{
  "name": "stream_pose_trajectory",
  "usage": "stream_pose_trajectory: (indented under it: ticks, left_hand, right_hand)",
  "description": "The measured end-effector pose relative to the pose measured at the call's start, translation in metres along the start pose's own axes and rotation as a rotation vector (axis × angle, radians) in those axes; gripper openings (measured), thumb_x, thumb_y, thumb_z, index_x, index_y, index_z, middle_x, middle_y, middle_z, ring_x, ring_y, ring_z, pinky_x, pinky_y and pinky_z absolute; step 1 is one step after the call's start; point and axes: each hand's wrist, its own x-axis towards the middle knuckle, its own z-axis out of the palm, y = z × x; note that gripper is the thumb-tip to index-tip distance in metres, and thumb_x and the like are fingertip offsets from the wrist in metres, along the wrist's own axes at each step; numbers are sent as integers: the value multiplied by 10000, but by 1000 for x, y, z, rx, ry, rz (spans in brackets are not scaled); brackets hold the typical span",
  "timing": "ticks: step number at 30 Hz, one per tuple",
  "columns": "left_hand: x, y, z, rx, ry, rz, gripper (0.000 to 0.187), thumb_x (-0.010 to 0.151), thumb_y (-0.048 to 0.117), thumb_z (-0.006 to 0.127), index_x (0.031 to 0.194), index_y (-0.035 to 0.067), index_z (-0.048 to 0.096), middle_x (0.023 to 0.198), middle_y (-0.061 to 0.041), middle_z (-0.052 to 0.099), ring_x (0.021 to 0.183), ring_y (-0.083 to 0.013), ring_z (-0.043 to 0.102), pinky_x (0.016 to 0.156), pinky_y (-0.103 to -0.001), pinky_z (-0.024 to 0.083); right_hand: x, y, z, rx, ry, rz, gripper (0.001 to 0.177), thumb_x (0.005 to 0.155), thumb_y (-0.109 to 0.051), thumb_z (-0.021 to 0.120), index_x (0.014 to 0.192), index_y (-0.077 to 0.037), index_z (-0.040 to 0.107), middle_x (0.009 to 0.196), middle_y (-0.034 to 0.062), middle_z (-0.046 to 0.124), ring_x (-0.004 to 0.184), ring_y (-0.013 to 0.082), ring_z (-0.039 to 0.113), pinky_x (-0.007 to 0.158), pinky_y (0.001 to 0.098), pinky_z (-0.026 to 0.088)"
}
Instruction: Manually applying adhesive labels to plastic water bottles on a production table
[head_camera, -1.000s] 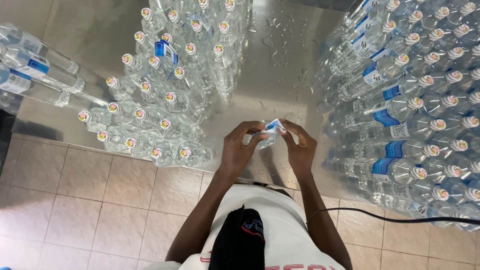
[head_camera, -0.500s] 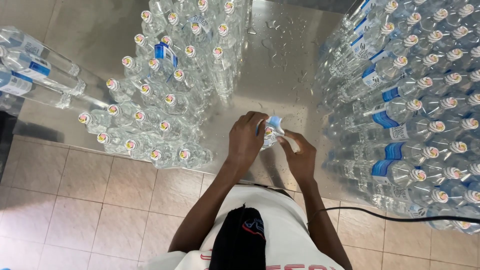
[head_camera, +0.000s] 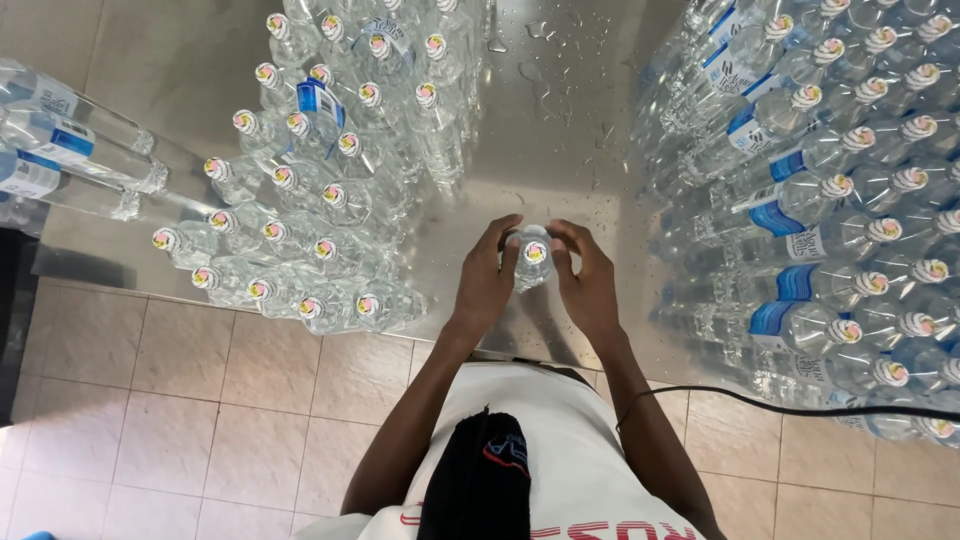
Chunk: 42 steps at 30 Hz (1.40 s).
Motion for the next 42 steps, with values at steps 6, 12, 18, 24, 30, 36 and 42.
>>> stream_pose_trajectory:
  ticks: [6, 12, 18, 24, 30, 36, 42]
  left_hand:
    - [-22, -4, 7, -189, 72, -45, 366, 1203, 198, 435, 1505, 24, 545, 1466, -258, 647, 1437, -471, 575, 1226, -612, 450]
    - [-25, -29, 10, -218, 43, -44, 364, 1209, 190, 444, 1514, 33, 567, 1512, -223, 643, 1471, -422, 557, 1248, -580, 430]
    - [-36, -67, 16, -372, 68, 38, 399, 1204, 171, 459, 1581, 68, 538, 1633, -188, 567, 1562, -376, 444, 1282, -586, 358]
    - [-47, -82, 14, -295, 126, 1, 284, 1117, -27, 578, 1387, 0, 662, 1470, -225, 684, 1397, -396, 627, 1154, -514, 542]
    - [-42, -83, 19, -173, 193, 25, 189, 1114, 113, 675, 1239, -25, 707, 1341, -224, 744, 1250, -380, 733, 1052, -451, 626]
    - [-37, -93, 19, -96, 149, 26, 147, 1147, 116, 599, 1227, 15, 670, 1362, -196, 735, 1274, -371, 720, 1072, -471, 613]
    - [-48, -95, 24, -133, 52, 96, 608, 1022, -130, 611, 1589, 0, 436, 1619, -261, 509, 1521, -476, 455, 1235, -594, 462]
  right_hand:
    - [-14, 10, 2, 46, -17, 79, 321, 1185, -129, 518, 1481, -22, 583, 1391, 230, 697, 1353, 424, 641, 1157, 571, 521]
    - [-22, 24, 7, 69, -38, 131, 353, 1201, -180, 446, 1490, -32, 585, 1447, 244, 669, 1423, 465, 572, 1191, 646, 466]
    - [-27, 41, 9, 98, -53, 172, 379, 1203, -216, 431, 1509, -50, 582, 1500, 222, 648, 1480, 447, 523, 1214, 639, 435]
    - [-31, 56, 8, 207, -24, 161, 361, 1188, -104, 452, 1509, -39, 604, 1473, 220, 671, 1420, 396, 598, 1174, 571, 498]
    - [-32, 73, -1, 170, -28, 145, 336, 1130, -27, 609, 1461, -45, 670, 1417, 174, 715, 1366, 356, 652, 1136, 525, 543]
    - [-18, 67, -6, 19, -4, 137, 145, 1113, -66, 694, 1231, -67, 777, 1225, 109, 802, 1188, 287, 758, 1058, 476, 595]
    - [-27, 82, 8, -13, 62, 177, 149, 1161, -135, 620, 1261, -36, 669, 1183, 183, 790, 1157, 358, 762, 1029, 510, 595]
